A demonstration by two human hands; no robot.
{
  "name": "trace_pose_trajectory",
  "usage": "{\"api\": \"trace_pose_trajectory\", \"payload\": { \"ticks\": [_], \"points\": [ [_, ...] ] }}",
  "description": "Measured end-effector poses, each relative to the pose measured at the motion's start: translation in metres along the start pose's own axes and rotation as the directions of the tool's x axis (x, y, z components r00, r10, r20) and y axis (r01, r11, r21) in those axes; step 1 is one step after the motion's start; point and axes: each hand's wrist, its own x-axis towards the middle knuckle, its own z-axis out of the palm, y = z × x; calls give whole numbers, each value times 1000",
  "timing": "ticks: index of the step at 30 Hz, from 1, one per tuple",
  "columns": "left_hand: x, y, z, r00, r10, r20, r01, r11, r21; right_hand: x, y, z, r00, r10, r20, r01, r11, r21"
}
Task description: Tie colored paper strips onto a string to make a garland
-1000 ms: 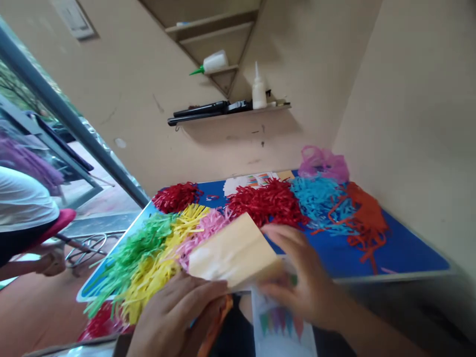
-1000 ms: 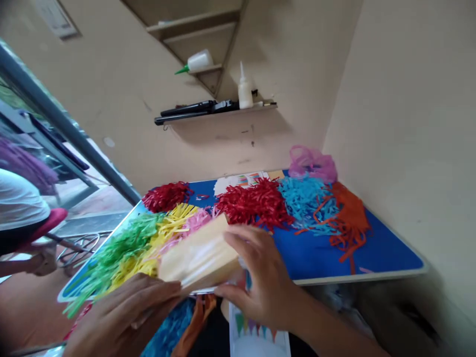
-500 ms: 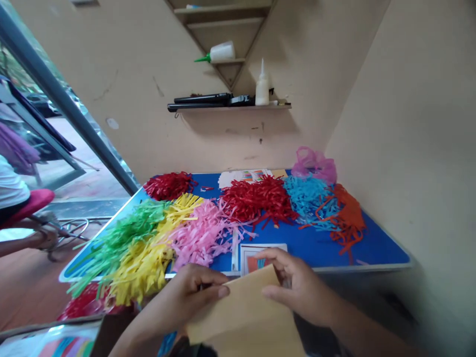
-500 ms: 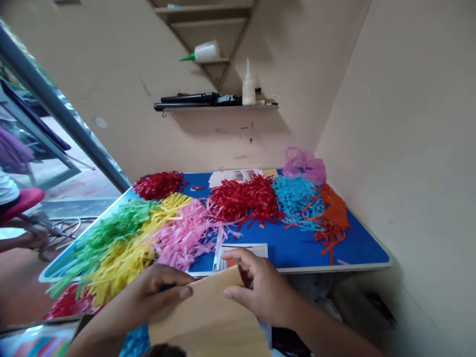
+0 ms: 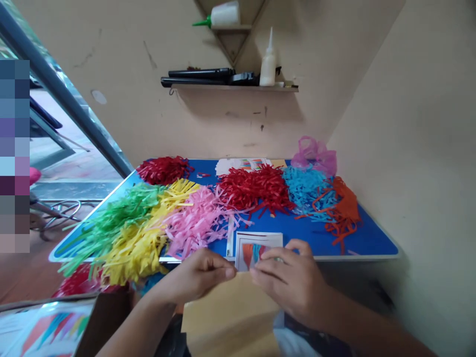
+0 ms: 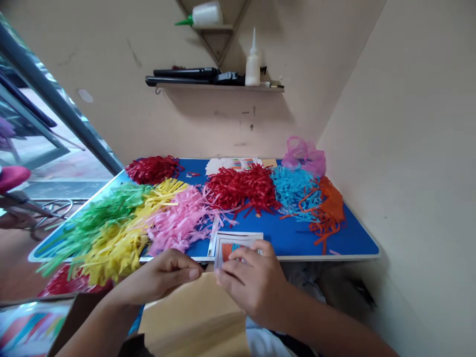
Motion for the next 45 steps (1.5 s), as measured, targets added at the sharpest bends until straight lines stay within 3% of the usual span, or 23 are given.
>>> {"api": "trace_pose_trajectory", "payload": {
  "ticks": [5,8,11,14,16,19,21,23,25,28,30,31,32,33,34,35,36,37,39,41,43,45],
  "points": [
    [2,-6,0,999,-34,-1,34,997,-74,-3,-4,-7,999,-3,49,1,999,46],
    [2,-12,-1,999,-47,-24,45,995,-90,-13,2,-19,992,83,91,-104,959,262],
    [2,-19,-1,995,-89,-38,81,982,-169,-31,20,-24,949,314,18,-253,729,636],
    [1,-24,-1,994,-96,-44,86,975,-203,-43,31,-8,844,535,-38,-316,554,770],
    [2,-24,-2,995,-91,-37,82,977,-197,-44,28,8,791,602,105,-398,376,837],
    [4,-20,-4,997,-73,-32,68,989,-135,-39,15,23,650,666,366,-505,18,863],
    [6,-17,-5,997,-66,-42,61,994,-94,-35,6,24,558,719,413,-521,-84,850],
    [11,-16,-4,995,-75,-64,69,993,-92,-33,-1,19,510,763,398,-513,-102,852],
    [15,-16,-1,992,-103,-77,93,988,-125,-35,-5,12,494,792,357,-511,-68,857],
    [16,-16,-3,984,-150,-91,137,981,-139,-41,-4,7,491,831,261,-505,27,862],
    [10,-12,-18,964,-154,-217,130,984,-120,-47,7,7,483,864,140,-474,124,872],
    [6,-7,-31,925,-140,-353,104,987,-119,-50,16,10,465,883,61,-467,187,864],
    [1,-1,-47,842,-111,-529,62,992,-110,-54,26,14,444,896,-16,-478,252,841],
    [-2,6,-66,696,-82,-714,11,995,-103,-58,37,20,425,902,-83,-509,313,802],
    [-4,14,-86,482,-12,-876,-46,998,-39,-62,48,27,414,901,-131,-554,364,749],
    [-5,23,-106,301,74,-951,-39,997,66,-65,58,36,416,896,-156,-603,400,690],
    [-2,31,-123,237,155,-959,11,987,162,-69,67,46,431,889,-156,-644,424,637],
    [3,38,-136,215,256,-942,80,957,278,-71,75,55,454,880,-140,-671,441,596],
    [20,47,-149,285,411,-866,213,854,475,-75,85,73,504,861,-74,-691,453,563],
    [45,45,-138,346,514,-785,272,746,608,-77,89,85,536,843,29,-690,418,591],
    [72,31,-107,415,574,-706,243,678,694,-77,87,91,539,836,106,-678,356,643],
    [93,6,-67,531,620,-578,148,603,784,-77,81,89,534,834,136,-657,308,688]
  ]
}}
